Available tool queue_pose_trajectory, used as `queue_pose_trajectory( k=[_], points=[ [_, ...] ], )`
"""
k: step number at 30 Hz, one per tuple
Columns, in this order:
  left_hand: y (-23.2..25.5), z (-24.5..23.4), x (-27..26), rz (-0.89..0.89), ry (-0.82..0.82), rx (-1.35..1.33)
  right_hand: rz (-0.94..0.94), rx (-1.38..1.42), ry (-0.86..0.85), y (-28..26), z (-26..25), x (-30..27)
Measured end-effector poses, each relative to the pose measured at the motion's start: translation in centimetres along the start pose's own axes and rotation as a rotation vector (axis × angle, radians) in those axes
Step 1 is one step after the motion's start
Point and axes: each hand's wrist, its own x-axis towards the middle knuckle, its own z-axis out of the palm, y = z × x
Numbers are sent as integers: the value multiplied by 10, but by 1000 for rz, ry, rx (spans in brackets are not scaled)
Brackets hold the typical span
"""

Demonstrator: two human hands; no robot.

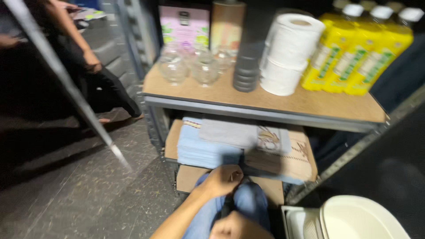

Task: The person sits on the floor and organizes supplies on a metal shelf. They move yellow bottles, paper towels, and black coasters from the shelf into a white basket, then transfer them back to the shelf in a neat arrangement.

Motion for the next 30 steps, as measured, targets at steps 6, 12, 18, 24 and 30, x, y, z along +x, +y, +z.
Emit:
queue_pose_trajectory(
  k=[6, 12, 18, 24, 30],
  points=[
    [151, 63, -42, 591, -157, -208, 45, -74, 380, 85, -79, 67],
    [172, 145, -62, 615, -402, -117, 427, -156, 710, 89, -78, 87],
    [178, 163, -77, 696, -429, -150, 537, -373, 657, 104, -66, 90],
    [171, 147, -68, 540, -738, -541, 625, -303, 604, 108, -80, 92],
    [217, 99, -100, 85, -619, -799, 663, -346, 419, 107, -87, 89]
  ],
)
